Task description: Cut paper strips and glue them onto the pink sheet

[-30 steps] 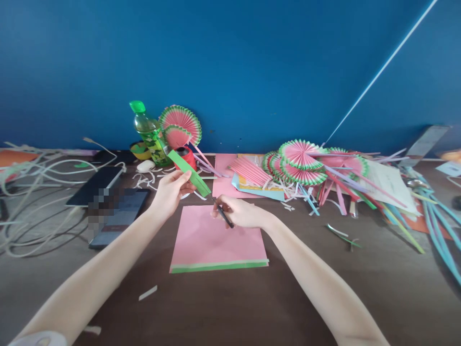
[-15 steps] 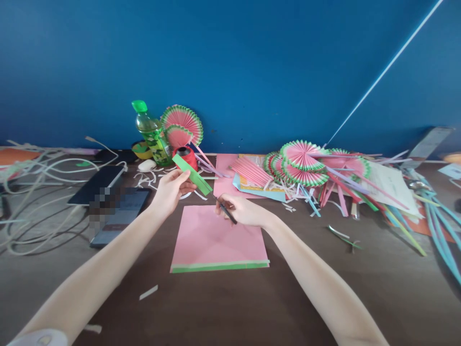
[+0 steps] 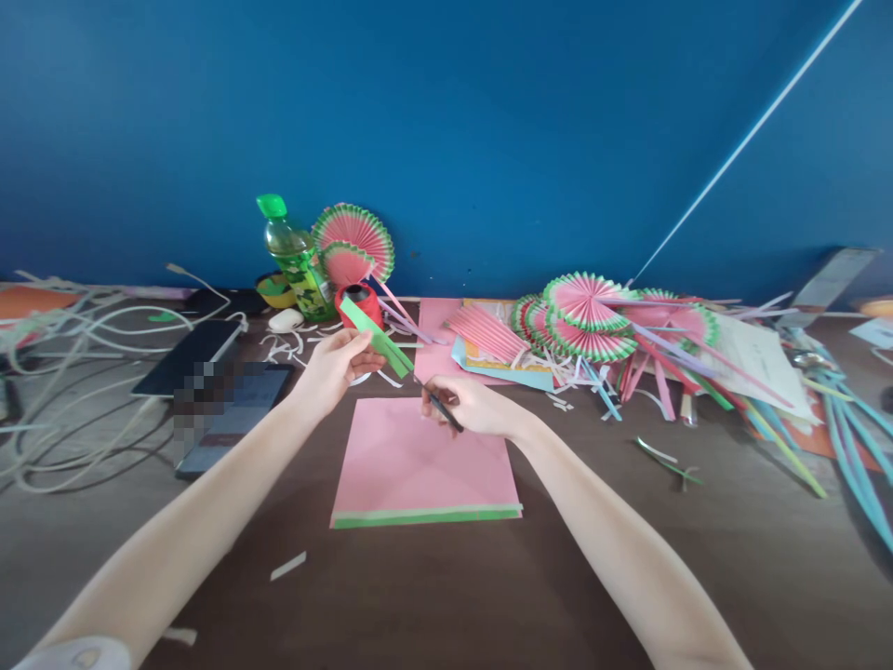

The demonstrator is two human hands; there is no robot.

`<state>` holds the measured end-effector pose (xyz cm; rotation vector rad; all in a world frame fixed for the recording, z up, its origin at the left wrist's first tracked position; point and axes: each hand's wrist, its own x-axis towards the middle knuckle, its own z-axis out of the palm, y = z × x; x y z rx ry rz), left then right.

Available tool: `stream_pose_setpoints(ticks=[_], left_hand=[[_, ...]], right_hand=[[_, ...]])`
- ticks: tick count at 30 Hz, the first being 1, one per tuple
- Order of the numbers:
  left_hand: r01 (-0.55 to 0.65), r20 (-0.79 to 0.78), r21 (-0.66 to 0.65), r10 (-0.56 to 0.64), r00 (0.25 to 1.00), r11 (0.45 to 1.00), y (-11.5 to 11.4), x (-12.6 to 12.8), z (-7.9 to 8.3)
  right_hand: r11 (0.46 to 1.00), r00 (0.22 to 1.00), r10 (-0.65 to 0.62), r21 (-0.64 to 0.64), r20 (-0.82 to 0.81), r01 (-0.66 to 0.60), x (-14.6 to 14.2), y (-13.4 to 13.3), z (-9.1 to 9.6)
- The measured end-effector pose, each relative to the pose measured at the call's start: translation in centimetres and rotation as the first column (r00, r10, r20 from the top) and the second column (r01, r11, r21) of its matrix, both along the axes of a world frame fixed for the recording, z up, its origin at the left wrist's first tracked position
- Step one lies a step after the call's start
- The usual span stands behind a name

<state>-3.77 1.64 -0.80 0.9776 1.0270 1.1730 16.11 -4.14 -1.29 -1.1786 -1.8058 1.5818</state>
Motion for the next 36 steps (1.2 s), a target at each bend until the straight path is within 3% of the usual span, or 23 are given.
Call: stream_pose_setpoints(ticks=[10, 18, 26, 36], left_hand=[[0.071, -0.117, 0.005, -0.070, 0.991, 0.997, 0.09, -0.26, -0.08], [0.157, -0.119, -0.005, -0.157, 0.980, 0.988, 0.02, -0.26, -0.16], [0.253, -0.148, -0.123, -0.270, 0.951, 0.960, -0.46, 0.18, 0.08], [0.307, -0.139, -0.178, -0.332, 0.933, 0.935, -0.64, 0.49, -0.30]], right_hand=[[0.998, 1.000, -0.001, -0.064, 0.031, 0.003, -0.05, -0.01, 0.59], [0.998, 1.000, 0.000, -0.060, 0.018, 0.001, 0.26, -0.01, 0.28], [0.999, 0.999, 0.021, -0.034, 0.048, -0.020, 0.12, 0.05, 0.35], [0.998, 1.000, 0.013, -0.060, 0.016, -0.012, -0.25, -0.15, 0.60]])
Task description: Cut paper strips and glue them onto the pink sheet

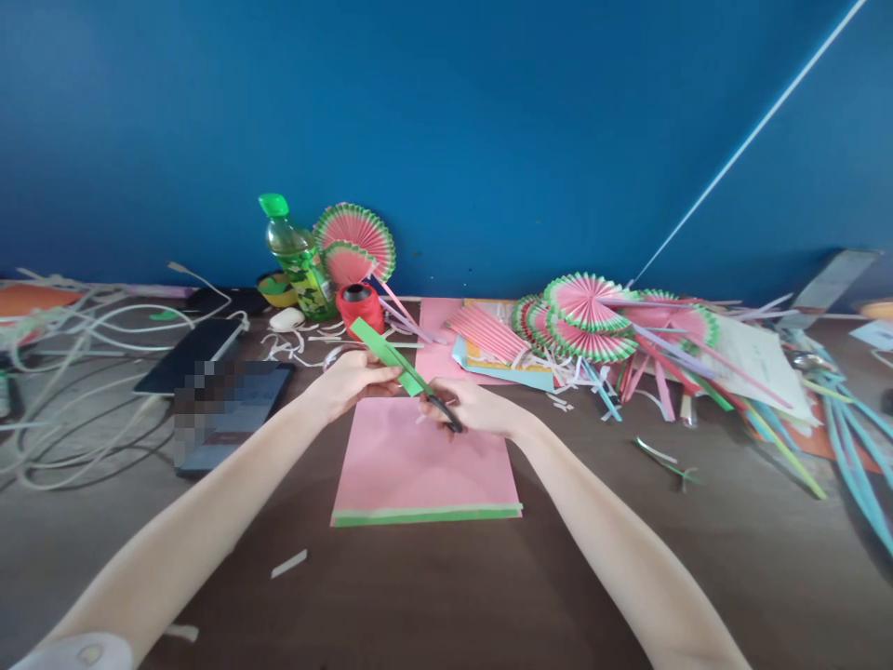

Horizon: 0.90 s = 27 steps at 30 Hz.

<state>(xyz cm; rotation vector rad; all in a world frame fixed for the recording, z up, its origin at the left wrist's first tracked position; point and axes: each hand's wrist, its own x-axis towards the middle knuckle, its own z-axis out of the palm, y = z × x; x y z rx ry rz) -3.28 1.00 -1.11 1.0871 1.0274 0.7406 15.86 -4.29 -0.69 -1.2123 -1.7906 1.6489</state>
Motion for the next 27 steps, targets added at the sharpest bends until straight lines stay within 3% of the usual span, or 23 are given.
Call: stream_pose_setpoints(ticks=[27], left_hand=[[-0.017, 0.060, -0.038, 0.019, 0.998, 0.999, 0.1, 0.0, -0.4]], right_hand=[[0.998, 0.998, -0.055, 0.002, -0.029, 0.055, -0.2, 0.3, -1.0]])
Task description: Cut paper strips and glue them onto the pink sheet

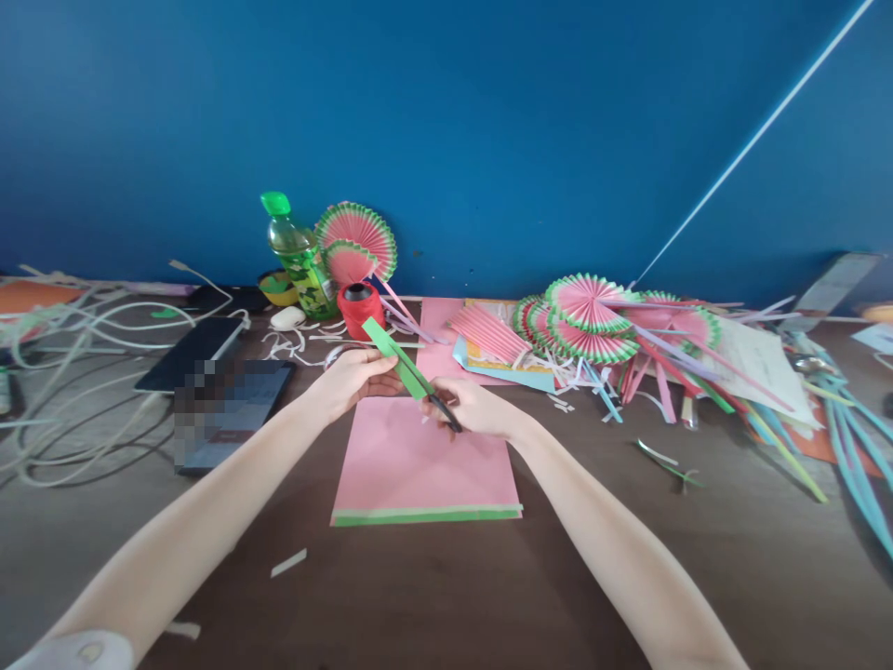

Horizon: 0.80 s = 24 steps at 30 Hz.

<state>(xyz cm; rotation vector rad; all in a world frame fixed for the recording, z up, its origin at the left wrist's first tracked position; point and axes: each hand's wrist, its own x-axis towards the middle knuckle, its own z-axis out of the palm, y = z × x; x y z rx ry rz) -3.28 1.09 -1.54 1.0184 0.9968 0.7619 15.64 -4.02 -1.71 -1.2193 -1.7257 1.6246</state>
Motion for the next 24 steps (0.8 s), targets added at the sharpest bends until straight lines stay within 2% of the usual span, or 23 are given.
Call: stream_pose_setpoints(ticks=[9, 18, 24], left_hand=[[-0.064, -0.014, 0.099, 0.066, 0.998, 0.993, 0.11, -0.25, 0.25], [0.028, -0.013, 0.015, -0.028, 1.000, 0.999, -0.08, 0.01, -0.02], [0.061, -0.001, -0.056, -0.061, 0.998, 0.997, -0.46, 0.44, -0.03]], right_hand=[[1.000, 1.000, 0.005, 0.004, 0.010, -0.005, -0.07, 0.01, 0.02], [0.996, 0.998, 0.062, 0.065, 0.033, -0.065, 0.37, 0.10, -0.38], [0.998, 0.999, 0.052, 0.036, -0.013, -0.052, 0.16, -0.03, -0.49]])
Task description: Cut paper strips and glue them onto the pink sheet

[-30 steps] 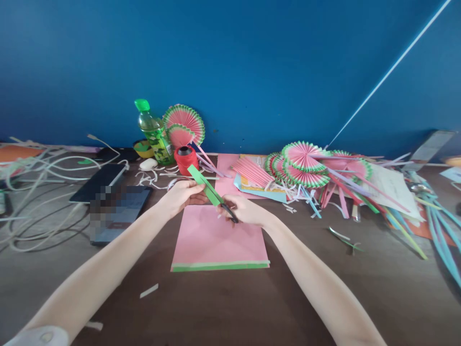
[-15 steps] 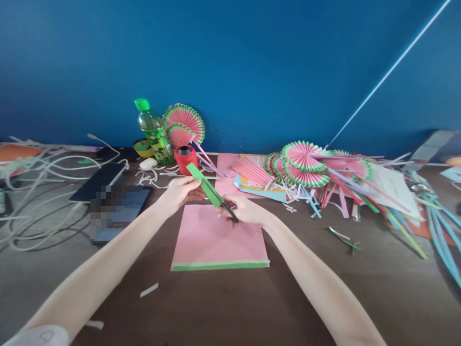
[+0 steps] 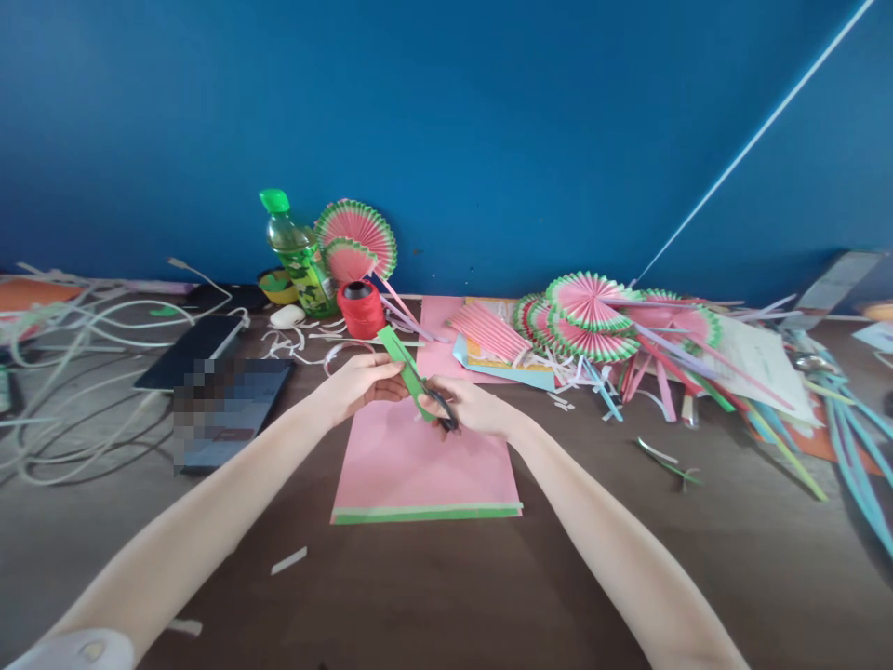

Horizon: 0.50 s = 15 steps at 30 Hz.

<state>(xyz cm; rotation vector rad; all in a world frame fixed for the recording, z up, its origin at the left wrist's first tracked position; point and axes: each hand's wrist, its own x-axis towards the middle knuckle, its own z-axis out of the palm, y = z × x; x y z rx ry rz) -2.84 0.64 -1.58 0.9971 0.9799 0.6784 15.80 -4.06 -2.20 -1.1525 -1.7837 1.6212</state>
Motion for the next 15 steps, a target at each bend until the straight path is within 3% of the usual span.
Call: stream_pose_setpoints(ticks=[15], left_hand=[[0.026, -0.020, -0.009, -0.026, 0.999, 1.000, 0.21, -0.04, -0.03]], right_hand=[[0.998, 0.999, -0.054, -0.018, -0.003, 0.054, -0.40, 0.03, -0.21]])
